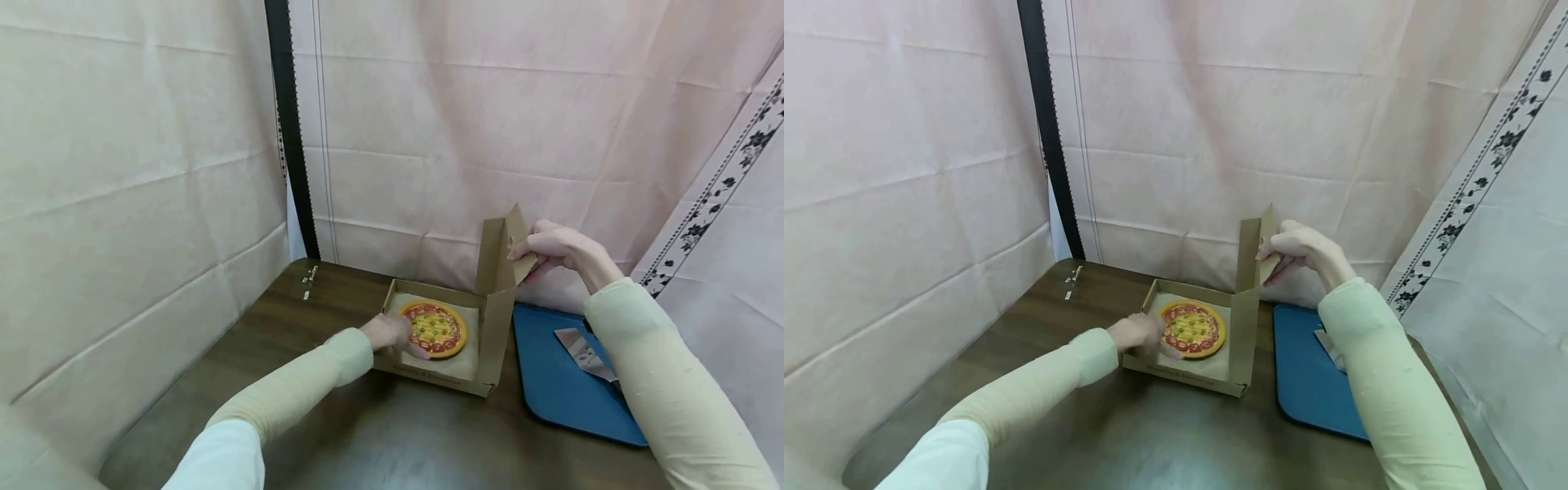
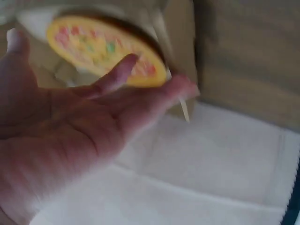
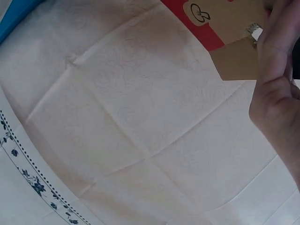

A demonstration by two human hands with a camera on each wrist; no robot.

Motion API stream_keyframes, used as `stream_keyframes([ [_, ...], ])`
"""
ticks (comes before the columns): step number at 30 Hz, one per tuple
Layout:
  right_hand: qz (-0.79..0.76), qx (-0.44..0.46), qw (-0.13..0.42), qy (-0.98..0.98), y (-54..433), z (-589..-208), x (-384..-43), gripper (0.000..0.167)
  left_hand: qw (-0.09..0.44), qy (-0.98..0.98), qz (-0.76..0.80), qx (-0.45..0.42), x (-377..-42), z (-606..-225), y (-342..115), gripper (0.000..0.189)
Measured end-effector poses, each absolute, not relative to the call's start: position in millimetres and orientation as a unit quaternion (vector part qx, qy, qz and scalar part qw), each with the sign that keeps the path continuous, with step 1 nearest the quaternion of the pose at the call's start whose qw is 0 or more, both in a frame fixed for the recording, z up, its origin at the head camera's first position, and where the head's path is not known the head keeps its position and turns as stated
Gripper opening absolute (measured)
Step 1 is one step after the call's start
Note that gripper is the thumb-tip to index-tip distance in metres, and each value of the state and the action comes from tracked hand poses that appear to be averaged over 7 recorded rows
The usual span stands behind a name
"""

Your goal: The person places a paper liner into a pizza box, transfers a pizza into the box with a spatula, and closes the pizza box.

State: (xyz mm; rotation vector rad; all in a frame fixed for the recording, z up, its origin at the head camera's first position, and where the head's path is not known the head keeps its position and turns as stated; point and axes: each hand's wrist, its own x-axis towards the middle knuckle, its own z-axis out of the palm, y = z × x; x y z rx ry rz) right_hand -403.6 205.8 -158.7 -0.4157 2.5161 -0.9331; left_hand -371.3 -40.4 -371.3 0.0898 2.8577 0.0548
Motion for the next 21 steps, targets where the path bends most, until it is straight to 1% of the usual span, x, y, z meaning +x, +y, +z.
stream_keyframes([
  [1,-0.334,-0.150,0.212,0.906,206.7,-159.7,-403.5,0.038,0.130,0.990,0.030,0.054,-376.5,-368.0,-48.5,0.075],
  [3,-0.329,-0.154,0.209,0.908,207.6,-160.9,-403.7,0.038,0.111,0.989,0.053,0.083,-389.5,-360.9,-65.2,0.061],
  [6,-0.322,-0.161,0.205,0.910,206.6,-160.7,-403.4,0.039,0.097,0.987,0.050,0.115,-408.4,-353.6,-89.8,0.067],
  [8,-0.316,-0.161,0.204,0.913,206.0,-160.6,-404.3,0.038,0.115,0.984,0.031,0.134,-418.9,-353.1,-103.0,0.074],
  [10,-0.309,-0.159,0.204,0.915,206.0,-160.3,-404.5,0.037,0.138,0.979,0.014,0.152,-426.0,-354.7,-112.2,0.087],
  [13,-0.299,-0.153,0.204,0.920,208.2,-159.9,-404.3,0.036,0.164,0.973,-0.005,0.165,-433.3,-359.4,-118.4,0.098],
  [16,-0.290,-0.153,0.201,0.923,211.3,-158.6,-403.8,0.036,0.175,0.971,-0.010,0.165,-438.3,-364.2,-119.3,0.100],
  [21,-0.278,-0.151,0.196,0.928,213.1,-154.4,-404.6,0.035,0.186,0.970,-0.009,0.157,-446.4,-368.3,-121.0,0.097],
])
